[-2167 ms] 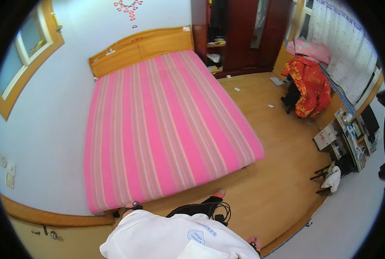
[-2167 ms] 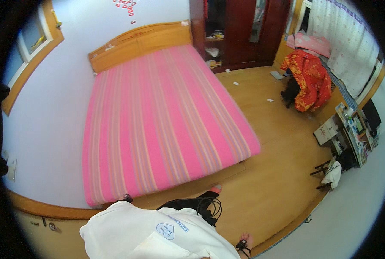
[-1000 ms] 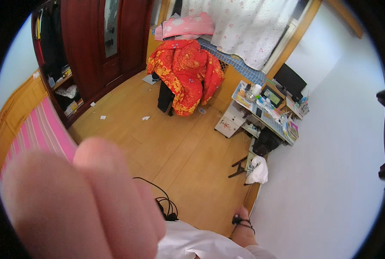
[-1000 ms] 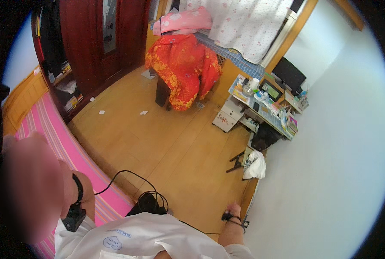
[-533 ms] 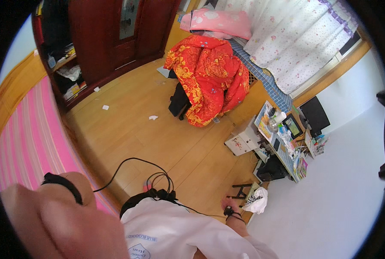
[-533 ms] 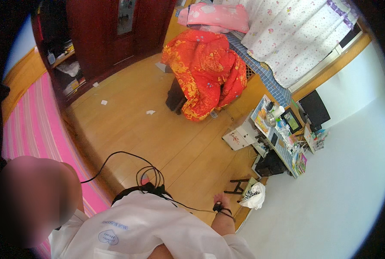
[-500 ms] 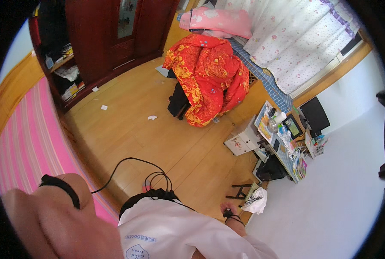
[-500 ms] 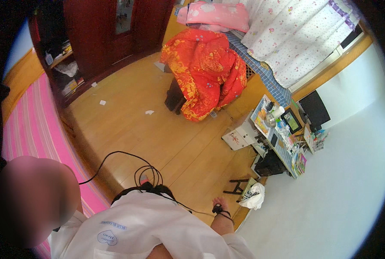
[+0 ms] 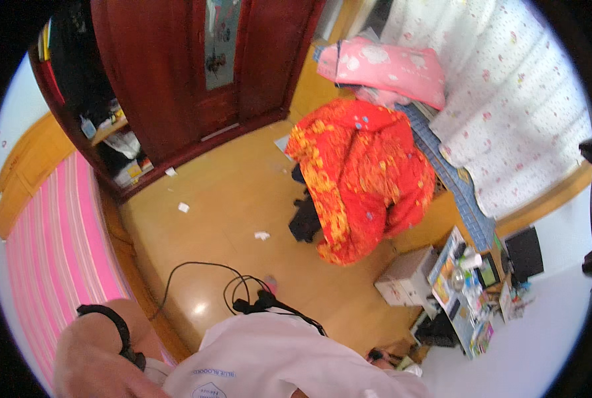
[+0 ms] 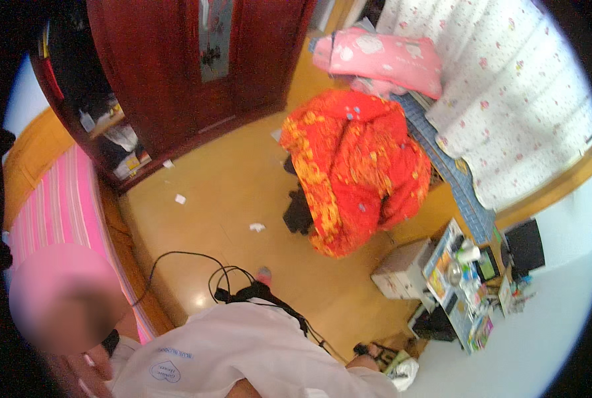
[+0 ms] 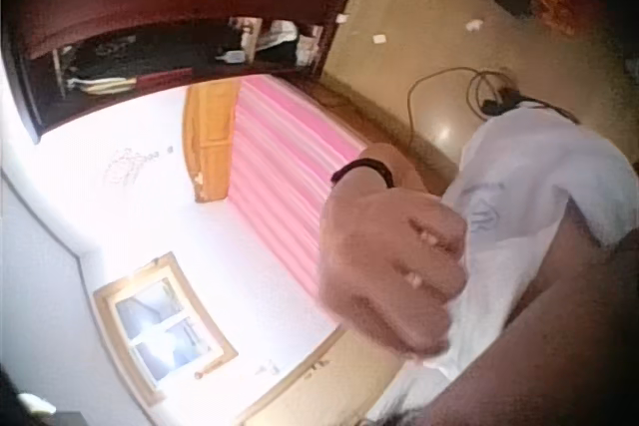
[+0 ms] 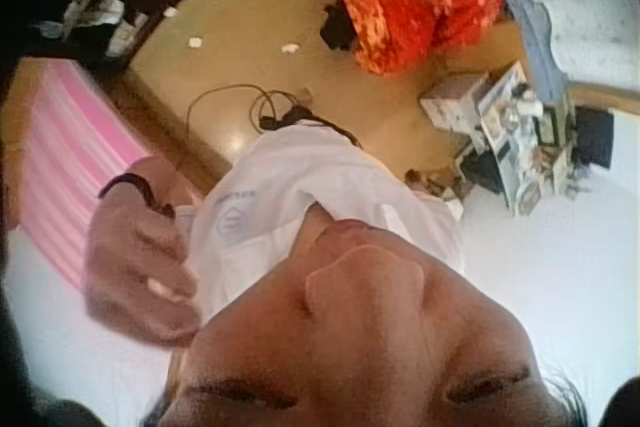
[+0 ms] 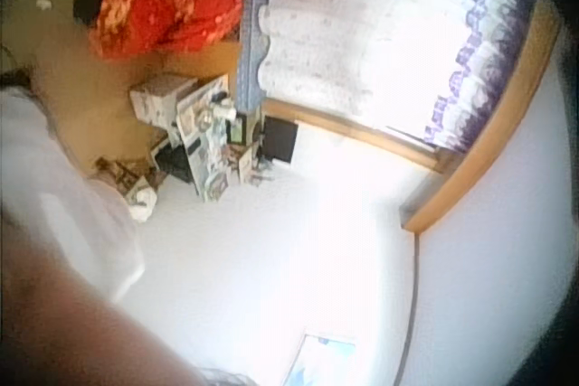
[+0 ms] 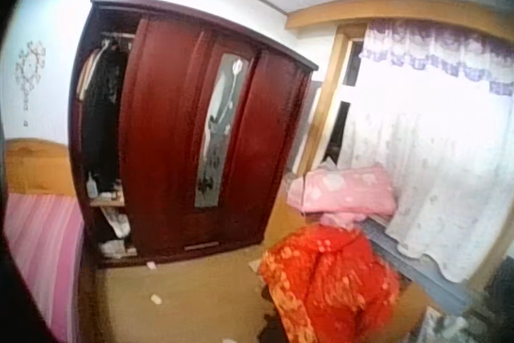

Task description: The person smooths a pink striped fitted sheet over a mattress, tucking the edges under the bed frame. They then place a pink pillow with a cartoon design on the bed, adjust its position, and smooth the sheet around it.

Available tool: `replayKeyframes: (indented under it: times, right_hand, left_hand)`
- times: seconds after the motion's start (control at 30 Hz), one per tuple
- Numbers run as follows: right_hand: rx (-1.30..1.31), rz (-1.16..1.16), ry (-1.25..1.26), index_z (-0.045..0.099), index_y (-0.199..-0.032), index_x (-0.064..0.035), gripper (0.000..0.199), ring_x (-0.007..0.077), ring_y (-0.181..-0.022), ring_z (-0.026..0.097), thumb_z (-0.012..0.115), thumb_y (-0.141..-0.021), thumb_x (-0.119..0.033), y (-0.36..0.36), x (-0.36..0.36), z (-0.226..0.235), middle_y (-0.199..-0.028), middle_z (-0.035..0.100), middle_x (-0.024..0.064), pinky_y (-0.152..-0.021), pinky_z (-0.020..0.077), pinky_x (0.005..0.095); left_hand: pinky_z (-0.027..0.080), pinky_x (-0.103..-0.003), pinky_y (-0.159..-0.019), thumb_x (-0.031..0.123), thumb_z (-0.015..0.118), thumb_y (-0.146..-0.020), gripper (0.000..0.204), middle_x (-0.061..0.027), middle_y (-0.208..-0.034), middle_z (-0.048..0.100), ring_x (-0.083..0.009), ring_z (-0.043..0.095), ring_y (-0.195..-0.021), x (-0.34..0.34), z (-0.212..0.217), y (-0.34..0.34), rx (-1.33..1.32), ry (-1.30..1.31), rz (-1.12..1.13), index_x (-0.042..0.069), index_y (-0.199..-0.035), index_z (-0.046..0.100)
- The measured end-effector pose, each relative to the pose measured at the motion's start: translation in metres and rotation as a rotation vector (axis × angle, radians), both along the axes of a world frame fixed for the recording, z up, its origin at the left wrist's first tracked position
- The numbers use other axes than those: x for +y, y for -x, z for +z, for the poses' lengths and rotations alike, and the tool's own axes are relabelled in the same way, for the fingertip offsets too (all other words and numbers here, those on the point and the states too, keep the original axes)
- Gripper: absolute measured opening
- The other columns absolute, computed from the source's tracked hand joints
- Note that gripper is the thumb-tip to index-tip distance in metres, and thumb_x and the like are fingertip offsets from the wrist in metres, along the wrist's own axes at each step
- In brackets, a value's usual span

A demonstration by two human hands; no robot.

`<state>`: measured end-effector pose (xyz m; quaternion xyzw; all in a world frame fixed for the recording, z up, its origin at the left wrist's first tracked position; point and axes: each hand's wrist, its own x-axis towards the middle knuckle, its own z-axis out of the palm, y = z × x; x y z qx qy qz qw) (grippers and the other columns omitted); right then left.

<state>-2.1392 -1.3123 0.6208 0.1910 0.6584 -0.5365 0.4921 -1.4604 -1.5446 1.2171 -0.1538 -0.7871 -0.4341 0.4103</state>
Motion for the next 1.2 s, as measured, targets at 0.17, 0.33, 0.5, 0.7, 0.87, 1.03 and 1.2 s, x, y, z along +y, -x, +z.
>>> replayKeyframes:
  times: [0.17, 0.33, 0.5, 0.7, 0.87, 1.03, 1.2]
  right_hand:
    - [0.369, 0.149, 0.334, 0.063, -0.097, -0.0071, 0.027, 0.0204, -0.078, 0.063, 0.06, -0.099, -0.034, 0.014, -0.397, 0.06, -0.09, 0.066, 0.0063, -0.068, 0.0516, 0.0315]
    - [0.656, 0.355, 0.93, 0.063, -0.116, -0.004, 0.027, 0.0155, -0.096, 0.066, 0.056, -0.104, -0.027, -0.163, -0.73, 0.271, -0.11, 0.069, 0.005, -0.075, 0.0523, 0.0267]
    - [0.738, 0.624, 1.583, 0.062, -0.123, 0.0006, 0.031, 0.012, -0.078, 0.059, 0.056, -0.104, -0.022, -0.371, -0.779, 0.474, -0.094, 0.064, 0.0019, -0.072, 0.0468, 0.0268]
    - [0.613, 0.83, 2.26, 0.058, -0.131, -0.0194, 0.04, 0.0153, -0.059, 0.05, 0.067, -0.097, -0.037, -0.496, -0.755, 0.578, -0.081, 0.062, 0.0029, -0.062, 0.0392, 0.0308]
    - [0.483, 0.921, 2.529, 0.062, -0.124, -0.0222, 0.033, 0.0179, -0.06, 0.053, 0.069, -0.096, -0.038, -0.508, -0.824, 0.583, -0.079, 0.064, 0.0038, -0.06, 0.0387, 0.0318]
    - [0.523, 0.908, 2.449, 0.073, -0.115, -0.0291, 0.02, 0.0111, -0.046, 0.038, 0.068, -0.097, -0.038, -0.49, -0.892, 0.576, -0.063, 0.053, 0.0, -0.052, 0.0285, 0.029]
    - [0.329, 1.197, 2.519, 0.067, -0.112, -0.0199, 0.035, 0.0183, -0.052, 0.044, 0.057, -0.099, -0.051, -0.414, -1.008, 0.577, -0.07, 0.054, 0.0012, -0.056, 0.0343, 0.0322]
  left_hand:
    - [0.044, -0.032, -0.059, 0.019, 0.073, -0.088, 0.015, -0.0036, -0.086, 0.071, -0.0147, 0.063, -0.068, -0.074, -0.01, -0.028, -0.362, 0.045, 0.301, 0.006, -0.094, 0.078]
    - [0.047, -0.025, -0.061, 0.046, 0.07, -0.092, 0.042, -0.0086, -0.076, 0.07, -0.0174, 0.067, -0.071, -0.157, -0.074, -0.097, -0.405, -0.2, 0.638, 0.005, -0.099, 0.075]
    - [0.046, -0.026, -0.064, 0.046, 0.075, -0.089, 0.049, -0.0037, -0.072, 0.062, -0.0143, 0.058, -0.068, -0.205, -0.135, -0.16, -0.191, -0.656, 1.37, 0.0, -0.105, 0.073]
    - [0.035, -0.022, -0.072, 0.027, 0.065, -0.1, 0.034, 0.0027, -0.086, 0.053, -0.0077, 0.045, -0.078, -0.406, -0.181, -0.232, 0.216, -0.896, 1.43, -0.001, -0.117, 0.065]
    - [0.038, -0.021, -0.075, 0.021, 0.069, -0.097, 0.034, 0.004, -0.083, 0.054, -0.0072, 0.046, -0.078, -0.568, -0.169, -0.217, 0.122, -0.987, 1.096, -0.003, -0.121, 0.064]
    - [0.037, -0.024, -0.07, 0.029, 0.07, -0.097, 0.036, 0.0031, -0.08, 0.055, -0.0081, 0.048, -0.075, -0.671, -0.173, -0.188, -0.057, -0.954, 0.984, 0.001, -0.12, 0.066]
    - [0.036, -0.023, -0.066, 0.032, 0.071, -0.095, 0.042, 0.0035, -0.083, 0.055, -0.0078, 0.049, -0.075, -0.719, -0.195, -0.169, 0.054, -1.022, 1.134, -0.001, -0.12, 0.065]
